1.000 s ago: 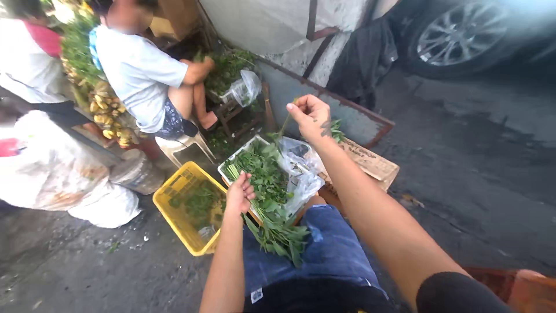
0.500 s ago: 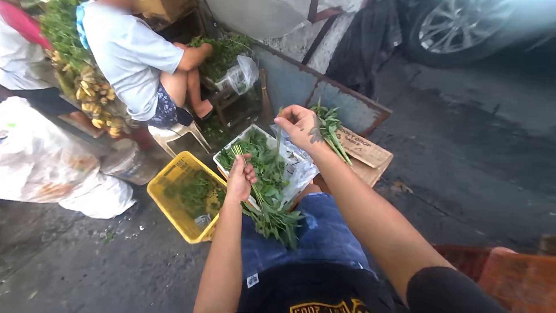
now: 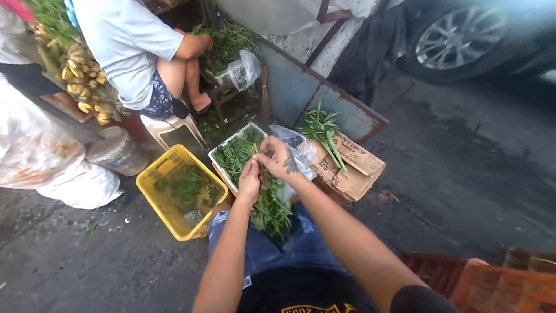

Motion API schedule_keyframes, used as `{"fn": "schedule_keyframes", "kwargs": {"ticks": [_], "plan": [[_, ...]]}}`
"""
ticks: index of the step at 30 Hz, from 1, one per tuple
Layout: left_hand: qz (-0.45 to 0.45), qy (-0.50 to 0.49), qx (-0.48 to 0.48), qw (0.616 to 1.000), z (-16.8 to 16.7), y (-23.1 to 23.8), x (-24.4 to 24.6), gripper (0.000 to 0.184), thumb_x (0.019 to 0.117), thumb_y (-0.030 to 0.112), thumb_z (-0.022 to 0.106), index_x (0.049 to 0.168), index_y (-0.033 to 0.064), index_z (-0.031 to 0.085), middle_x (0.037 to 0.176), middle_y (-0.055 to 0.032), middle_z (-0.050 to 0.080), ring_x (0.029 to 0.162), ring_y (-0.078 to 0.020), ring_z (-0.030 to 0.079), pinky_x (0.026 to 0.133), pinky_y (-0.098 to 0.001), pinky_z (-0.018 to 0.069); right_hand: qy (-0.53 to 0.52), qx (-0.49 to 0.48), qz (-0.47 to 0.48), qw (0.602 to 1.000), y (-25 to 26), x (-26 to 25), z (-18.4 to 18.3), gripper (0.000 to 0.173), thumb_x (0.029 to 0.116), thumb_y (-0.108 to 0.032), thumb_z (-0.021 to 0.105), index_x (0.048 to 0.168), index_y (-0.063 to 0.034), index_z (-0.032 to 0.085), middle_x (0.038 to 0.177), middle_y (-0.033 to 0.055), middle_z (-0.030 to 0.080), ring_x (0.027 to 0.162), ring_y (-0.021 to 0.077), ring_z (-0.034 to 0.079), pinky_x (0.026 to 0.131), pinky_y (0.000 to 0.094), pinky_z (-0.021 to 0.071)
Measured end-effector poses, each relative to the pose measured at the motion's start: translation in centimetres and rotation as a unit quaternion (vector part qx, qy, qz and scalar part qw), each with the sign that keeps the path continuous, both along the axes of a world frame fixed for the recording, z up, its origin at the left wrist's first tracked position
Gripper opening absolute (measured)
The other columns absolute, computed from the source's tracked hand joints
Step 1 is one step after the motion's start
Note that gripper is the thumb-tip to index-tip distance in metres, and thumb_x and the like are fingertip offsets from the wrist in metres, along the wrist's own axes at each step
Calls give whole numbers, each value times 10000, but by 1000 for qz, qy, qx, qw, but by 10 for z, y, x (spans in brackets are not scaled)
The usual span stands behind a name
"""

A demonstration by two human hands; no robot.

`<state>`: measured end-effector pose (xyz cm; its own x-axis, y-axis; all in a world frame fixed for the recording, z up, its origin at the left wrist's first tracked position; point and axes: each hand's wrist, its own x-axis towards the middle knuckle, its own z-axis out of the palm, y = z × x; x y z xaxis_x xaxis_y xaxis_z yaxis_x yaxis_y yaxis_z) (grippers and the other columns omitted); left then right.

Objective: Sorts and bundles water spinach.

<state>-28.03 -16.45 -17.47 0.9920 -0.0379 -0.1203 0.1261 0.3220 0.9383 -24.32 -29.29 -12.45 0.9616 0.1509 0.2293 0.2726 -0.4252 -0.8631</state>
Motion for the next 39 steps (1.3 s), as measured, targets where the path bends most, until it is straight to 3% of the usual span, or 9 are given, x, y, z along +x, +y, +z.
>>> {"fn": "schedule_keyframes", "kwargs": {"ticks": [6,10,15,21,25,29,33,36,39], "plan": [[-9,33,9,999,-4,1,1,359,1139,276,310,1210,44,574,857,-53,607,690,-143,587,651,-313,537,65,2,-6,998,1,2,-11,269,876,-226,830,970,-59,642,768,66,659,688,181,650,680,406,572],[-10,36,12,999,-4,-2,0,388,1138,273,315,1315,50,579,1087,-102,675,935,-178,669,804,-367,580,76,7,-4,997,3,1,-15,239,891,-210,814,970,-66,640,753,60,652,654,175,636,646,388,564],[-79,15,-36,996,-8,8,-3,361,1138,246,244,1049,51,535,764,-29,553,700,-176,599,753,-393,577,70,-42,26,996,-10,-1,5,341,937,-340,767,1080,-55,645,859,96,654,736,207,643,711,432,568],[-189,-95,38,977,-7,15,0,326,1113,238,285,1093,71,565,785,27,520,724,-107,550,755,-323,526,-169,-52,110,978,-31,14,92,491,1072,-470,418,1240,-72,652,1106,62,693,1024,157,675,922,401,583],[-217,-76,139,963,16,-2,-4,298,1114,206,342,1082,55,597,808,28,563,715,-79,558,712,-276,520,-41,-208,233,949,-17,21,59,534,1072,-509,430,1331,-99,655,1198,114,715,1156,252,672,1065,537,500],[-241,-100,171,950,20,1,-1,276,1111,226,351,1106,70,579,823,42,537,698,-53,516,650,-239,467,-109,-86,173,975,-38,20,60,617,1084,-545,269,1325,-99,621,1137,36,735,1076,152,695,985,434,571],[-228,-52,210,949,27,-5,-7,276,1103,204,421,1179,41,630,911,-9,645,787,-66,607,754,-273,538,-17,-94,241,966,-35,9,44,567,1098,-476,315,1358,-95,646,1215,74,730,1145,187,687,1057,472,527],[-232,-58,129,962,17,-6,-2,253,1101,200,355,1040,87,574,728,58,489,606,-41,455,580,-223,419,8,150,82,985,-70,22,32,580,1110,-401,217,1299,-12,602,1086,103,715,918,182,697,847,397,594],[-234,-30,122,964,12,-11,-3,294,1115,214,339,1049,66,584,696,60,465,575,-42,432,545,-217,396,62,148,104,981,-92,5,4,419,1065,-439,435,1299,-127,590,999,24,688,634,92,557,569,276,491]]}}
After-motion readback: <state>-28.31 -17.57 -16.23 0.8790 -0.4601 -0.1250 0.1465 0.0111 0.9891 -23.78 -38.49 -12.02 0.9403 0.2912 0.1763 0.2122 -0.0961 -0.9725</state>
